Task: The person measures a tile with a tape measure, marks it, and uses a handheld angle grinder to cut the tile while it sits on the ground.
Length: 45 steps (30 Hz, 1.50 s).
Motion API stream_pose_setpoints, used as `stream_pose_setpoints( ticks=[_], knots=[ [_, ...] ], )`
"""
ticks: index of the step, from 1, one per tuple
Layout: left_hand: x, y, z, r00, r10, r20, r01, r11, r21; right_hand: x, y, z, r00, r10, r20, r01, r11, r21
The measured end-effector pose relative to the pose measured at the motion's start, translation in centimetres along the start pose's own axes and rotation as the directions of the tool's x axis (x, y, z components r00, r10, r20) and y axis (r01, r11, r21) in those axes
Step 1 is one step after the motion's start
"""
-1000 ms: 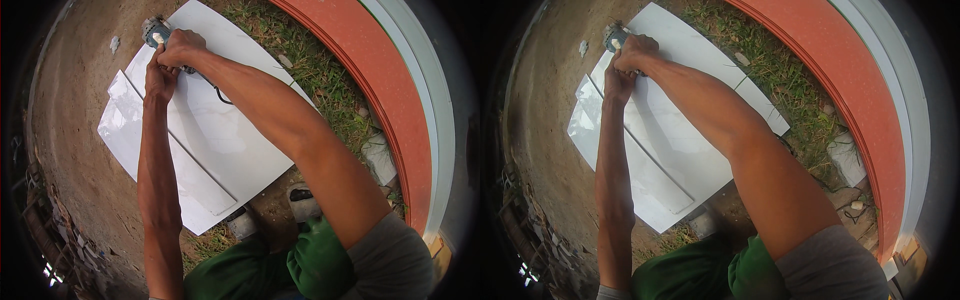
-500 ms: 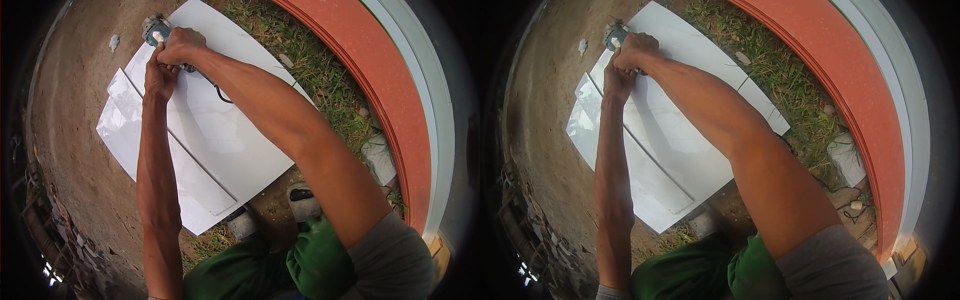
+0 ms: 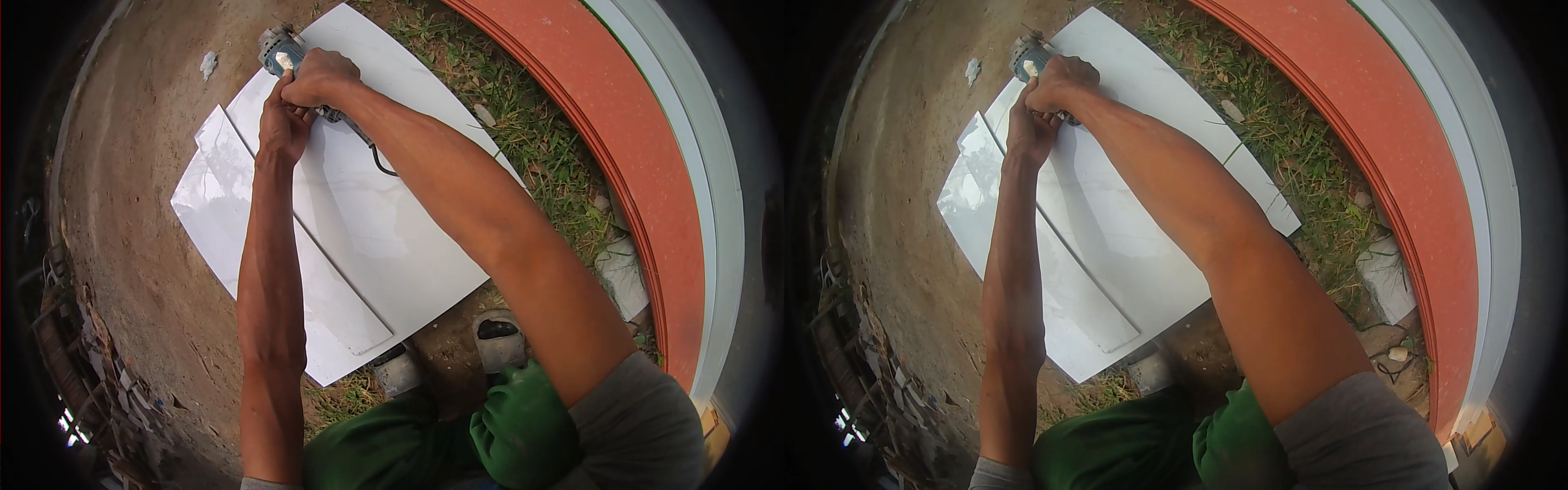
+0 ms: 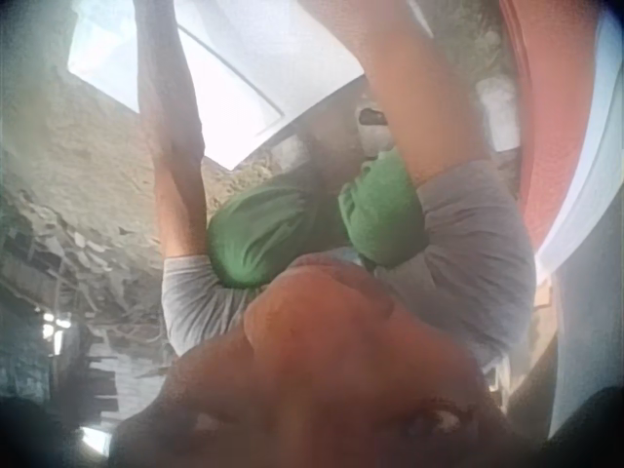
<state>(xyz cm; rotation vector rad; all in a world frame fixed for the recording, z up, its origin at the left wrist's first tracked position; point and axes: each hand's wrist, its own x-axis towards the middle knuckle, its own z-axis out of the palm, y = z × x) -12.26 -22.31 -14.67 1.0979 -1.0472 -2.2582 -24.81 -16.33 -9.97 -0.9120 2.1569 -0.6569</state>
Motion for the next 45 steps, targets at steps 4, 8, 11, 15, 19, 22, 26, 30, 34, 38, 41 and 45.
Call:
stream_pose_setpoints(
  ticks=[4, 8, 11, 15, 19, 22, 26, 30, 34, 38, 41, 45],
  knots=[
    [-0.6, -0.2, 0.5, 1.000, 0.014, -0.001, -0.014, 1.000, 0.012, -0.3, 0.2, 0.1, 1.000, 0.014, -0.006, -0.014, 1.000, 0.016],
    [-1.1, -0.2, 0.0, 1.000, 0.027, 0.004, -0.028, 0.999, 0.016, -1.4, -0.2, -0.2, 1.000, 0.026, 0.014, -0.027, 0.999, 0.047],
    [-1.4, -0.4, 0.0, 0.999, 0.041, 0.009, -0.041, 0.999, 0.003, -1.8, -0.1, -0.3, 0.999, 0.030, 0.025, -0.031, 0.999, 0.039],
    [-1.6, -1.0, 0.3, 1.000, 0.024, 0.020, -0.024, 1.000, 0.018, -2.0, 0.7, -0.5, 0.999, 0.016, 0.036, -0.017, 1.000, 0.019],
    [-2.1, -1.1, 0.2, 0.999, 0.027, 0.030, -0.028, 0.999, 0.023, -2.4, 0.6, -0.4, 0.999, 0.030, 0.026, -0.031, 0.998, 0.050],
    [-2.1, -1.2, 0.0, 0.999, 0.026, 0.029, -0.027, 0.999, 0.025, -2.7, 0.5, -0.6, 0.999, 0.020, 0.046, -0.021, 1.000, 0.020],
    [-2.1, -1.5, -0.1, 0.998, 0.022, 0.061, -0.022, 1.000, 0.013, -2.7, 0.7, -0.6, 0.998, 0.039, 0.051, -0.039, 0.999, 0.002],
    [-2.5, -1.7, 0.2, 0.999, 0.007, 0.033, -0.008, 1.000, 0.026, -2.9, 1.0, -0.7, 0.997, 0.046, 0.057, -0.046, 0.999, 0.007],
    [-2.8, -1.9, 0.5, 1.000, 0.002, 0.031, -0.003, 0.999, 0.032, -3.4, 1.2, -0.9, 0.997, 0.053, 0.049, -0.053, 0.999, 0.008],
    [-3.6, -2.1, 0.5, 1.000, 0.000, 0.029, -0.003, 0.997, 0.071, -3.9, 1.4, -0.6, 0.997, 0.055, 0.055, -0.057, 0.998, 0.027],
    [-4.0, -2.1, 0.7, 1.000, -0.016, 0.019, 0.015, 0.997, 0.071, -4.4, 1.6, -0.7, 0.998, 0.048, 0.048, -0.050, 0.998, 0.043],
    [-4.5, -2.5, 1.2, 1.000, -0.005, 0.027, 0.003, 0.997, 0.076, -5.0, 2.0, -1.0, 0.998, 0.050, 0.043, -0.051, 0.998, 0.039]
  ],
)
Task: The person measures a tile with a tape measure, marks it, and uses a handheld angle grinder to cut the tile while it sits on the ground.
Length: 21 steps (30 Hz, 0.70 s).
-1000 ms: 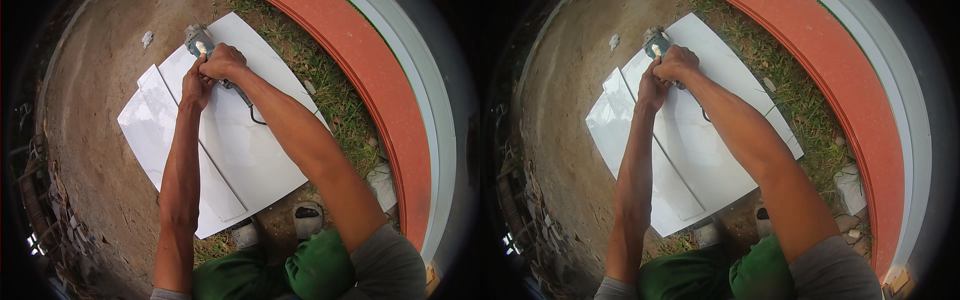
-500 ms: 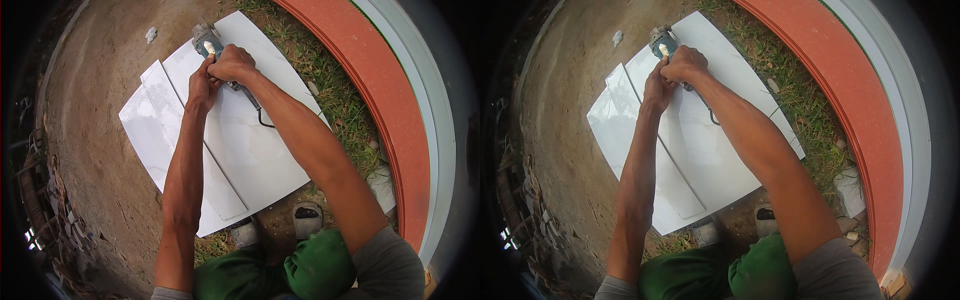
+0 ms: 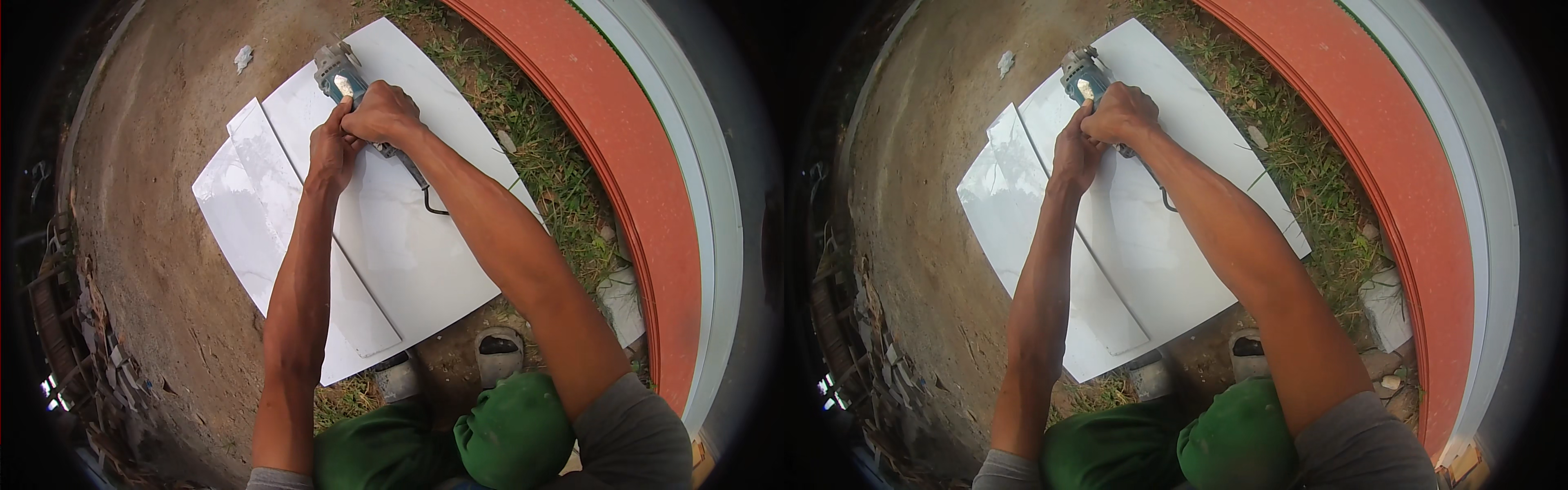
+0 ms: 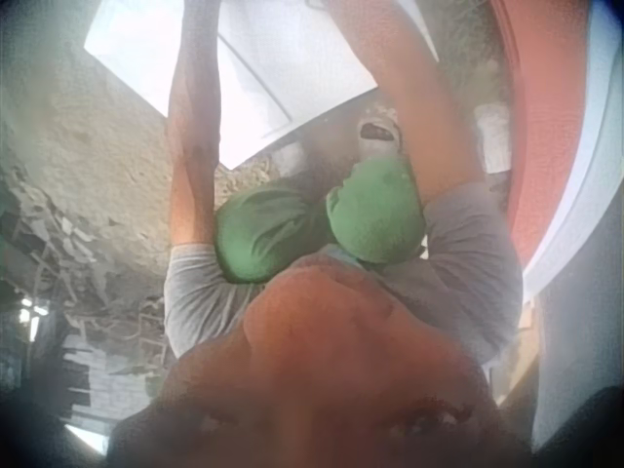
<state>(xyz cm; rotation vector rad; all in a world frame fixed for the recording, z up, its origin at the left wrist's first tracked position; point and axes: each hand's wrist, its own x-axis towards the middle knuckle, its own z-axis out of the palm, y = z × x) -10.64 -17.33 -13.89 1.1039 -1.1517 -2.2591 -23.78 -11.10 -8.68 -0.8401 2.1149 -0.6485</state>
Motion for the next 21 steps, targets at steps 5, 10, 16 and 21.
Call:
stream_pose_setpoints(
  ticks=[5, 10, 16, 21],
  knots=[
    [-0.6, -0.5, 0.2, 0.999, 0.027, -0.018, -0.028, 0.998, -0.065, -0.6, 0.3, 0.0, 1.000, 0.000, -0.001, 0.000, 1.000, 0.007],
    [-1.0, -0.7, 0.0, 1.000, -0.006, 0.015, 0.006, 1.000, 0.003, -1.2, 0.3, -0.2, 1.000, 0.023, 0.020, -0.023, 0.999, -0.024],
    [-1.9, -1.0, 0.8, 0.999, 0.027, -0.025, -0.029, 0.998, -0.060, -1.9, 0.7, -0.2, 0.999, 0.033, 0.029, -0.032, 0.999, -0.024],
    [-2.4, -1.3, 0.9, 0.999, 0.030, -0.027, -0.031, 0.998, -0.057, -2.2, 1.1, 0.2, 1.000, 0.025, 0.000, -0.025, 1.000, 0.006]
  ],
)
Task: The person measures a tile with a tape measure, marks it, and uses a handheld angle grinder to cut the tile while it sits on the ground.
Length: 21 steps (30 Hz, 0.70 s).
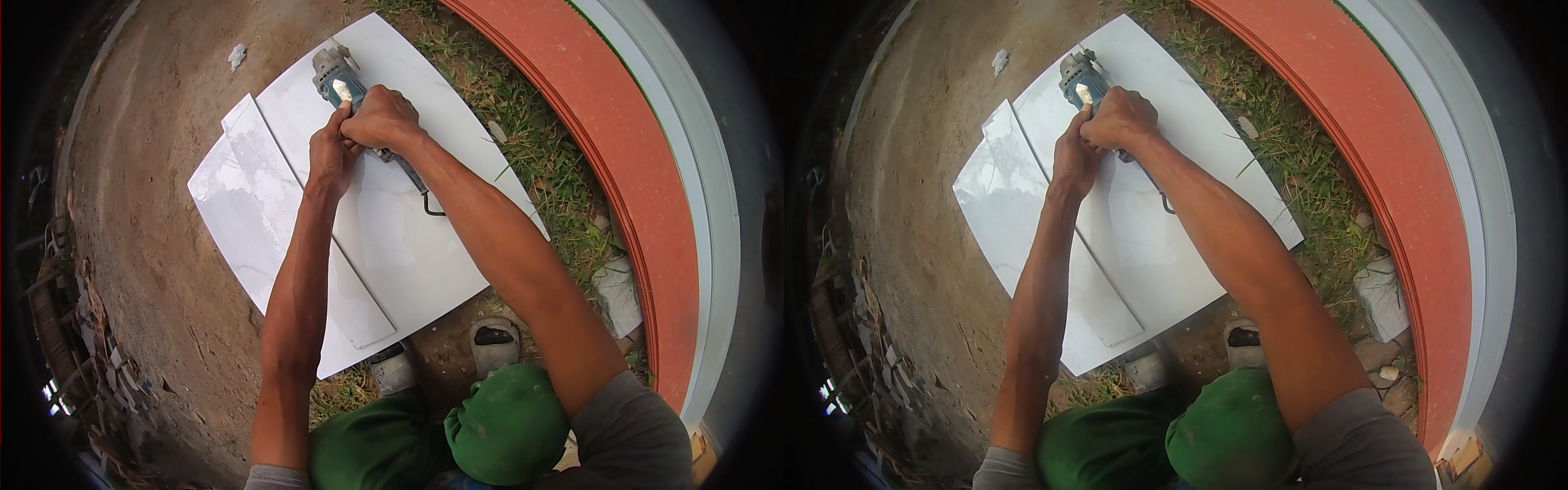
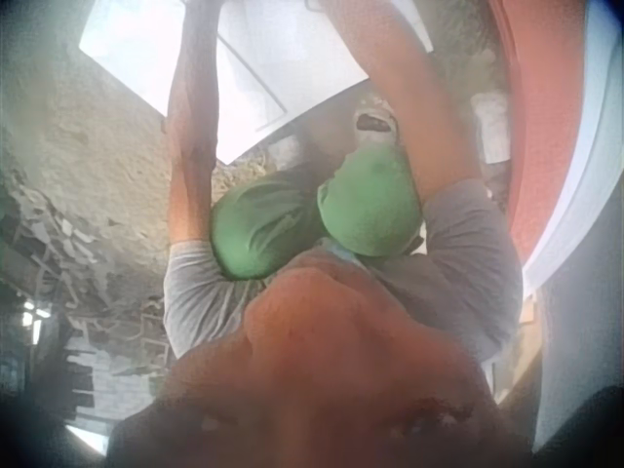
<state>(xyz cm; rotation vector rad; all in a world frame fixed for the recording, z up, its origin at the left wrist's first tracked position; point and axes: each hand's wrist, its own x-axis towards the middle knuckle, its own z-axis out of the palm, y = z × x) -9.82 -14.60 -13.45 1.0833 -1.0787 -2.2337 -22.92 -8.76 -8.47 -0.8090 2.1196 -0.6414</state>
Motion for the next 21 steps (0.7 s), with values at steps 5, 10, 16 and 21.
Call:
stream_pose_setpoints(
  ticks=[5, 10, 16, 21],
  knots=[
    [0.1, -0.2, 0.0, 1.000, -0.010, -0.014, 0.010, 1.000, 0.001, -0.2, 0.2, 0.0, 1.000, -0.027, -0.006, 0.027, 0.999, 0.027],
    [1.5, 0.4, -0.6, 1.000, -0.004, 0.016, 0.004, 1.000, -0.026, 0.4, -0.5, 0.1, 0.999, -0.048, 0.021, 0.047, 0.998, 0.043],
    [1.3, 0.3, -0.5, 1.000, -0.015, 0.025, 0.015, 1.000, -0.002, 0.9, -0.1, 0.5, 0.998, -0.063, -0.026, 0.064, 0.998, 0.029],
    [1.4, 0.5, -0.6, 0.999, -0.017, 0.037, 0.017, 1.000, -0.003, 0.6, -0.3, 0.2, 0.998, -0.066, -0.004, 0.067, 0.997, 0.050]
  ],
)
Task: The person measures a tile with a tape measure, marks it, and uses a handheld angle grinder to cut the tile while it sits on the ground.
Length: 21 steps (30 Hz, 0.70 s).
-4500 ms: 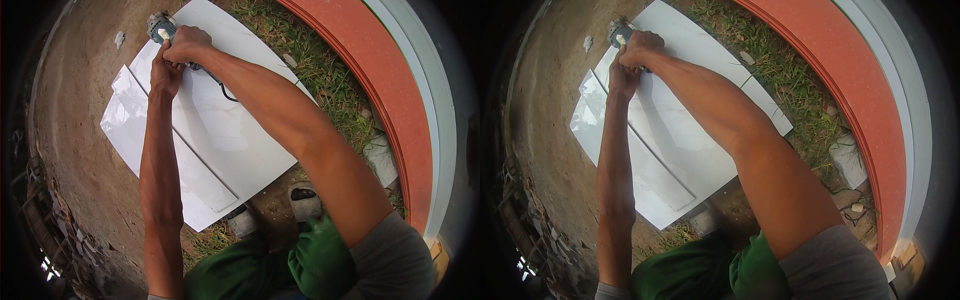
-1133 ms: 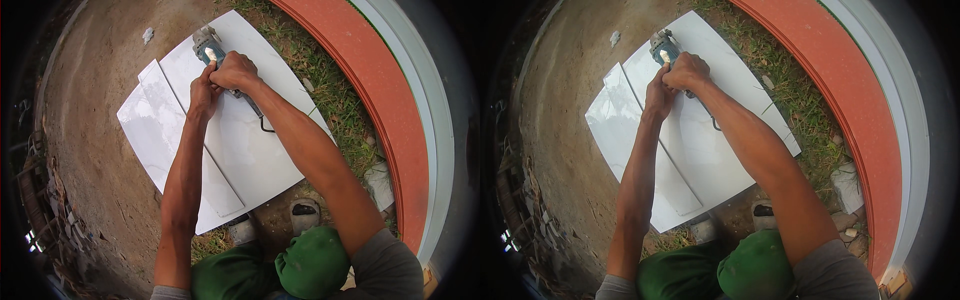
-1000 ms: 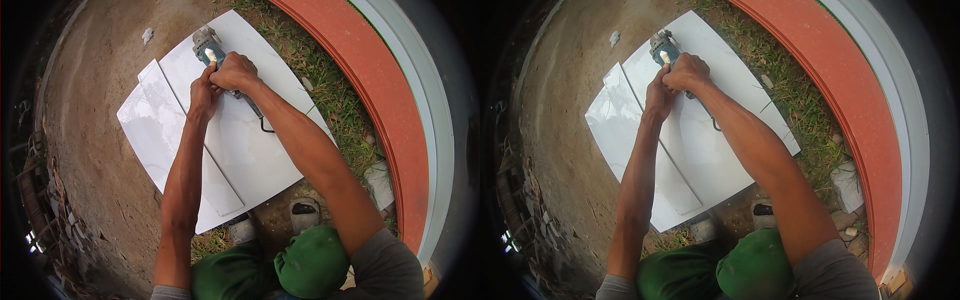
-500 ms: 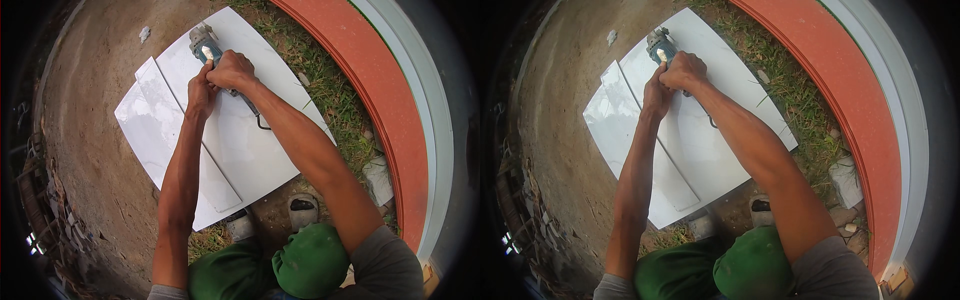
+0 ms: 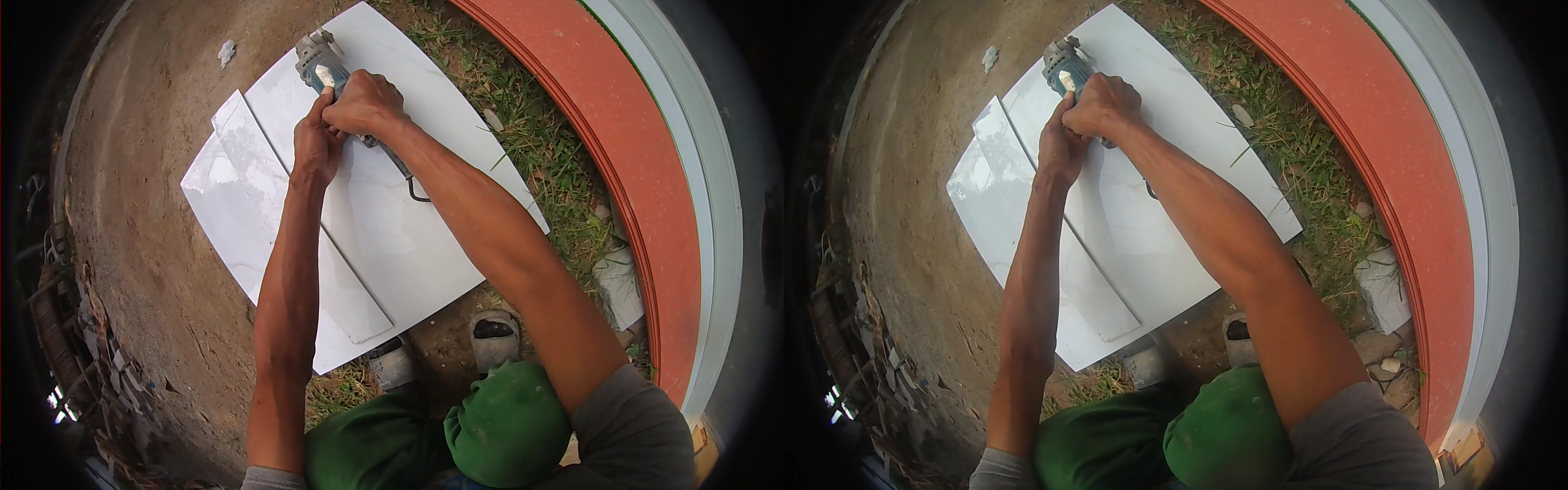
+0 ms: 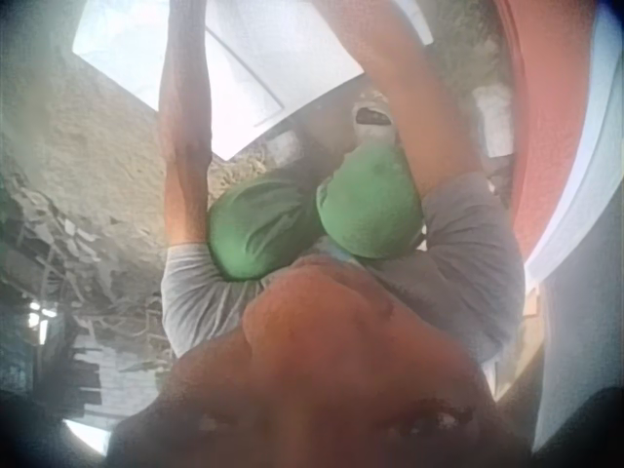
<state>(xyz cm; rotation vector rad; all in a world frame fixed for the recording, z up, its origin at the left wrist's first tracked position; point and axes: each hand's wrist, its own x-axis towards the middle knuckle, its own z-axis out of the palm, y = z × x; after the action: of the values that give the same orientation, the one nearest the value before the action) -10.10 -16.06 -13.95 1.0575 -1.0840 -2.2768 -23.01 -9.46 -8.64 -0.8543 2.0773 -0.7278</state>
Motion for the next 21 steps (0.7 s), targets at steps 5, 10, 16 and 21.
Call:
stream_pose_setpoints(
  ticks=[5, 10, 16, 21],
  knots=[
    [-0.1, -0.2, 0.1, 1.000, 0.007, -0.005, -0.007, 1.000, -0.003, 0.0, 0.0, -0.2, 1.000, 0.011, 0.014, -0.011, 1.000, -0.013],
    [-0.3, -0.7, -0.3, 1.000, -0.007, -0.001, 0.007, 1.000, 0.012, -0.3, 0.4, 0.1, 1.000, 0.028, 0.013, -0.028, 0.999, -0.016],
    [-0.9, -0.8, -0.3, 1.000, -0.008, -0.002, 0.008, 0.999, 0.032, -0.9, 0.4, 0.3, 0.999, 0.034, 0.013, -0.034, 0.999, -0.020],
    [-1.1, -1.1, -0.1, 1.000, -0.013, 0.002, 0.013, 1.000, 0.022, -1.2, 0.5, 0.2, 0.998, 0.055, -0.003, -0.055, 0.998, -0.017]
  ],
)
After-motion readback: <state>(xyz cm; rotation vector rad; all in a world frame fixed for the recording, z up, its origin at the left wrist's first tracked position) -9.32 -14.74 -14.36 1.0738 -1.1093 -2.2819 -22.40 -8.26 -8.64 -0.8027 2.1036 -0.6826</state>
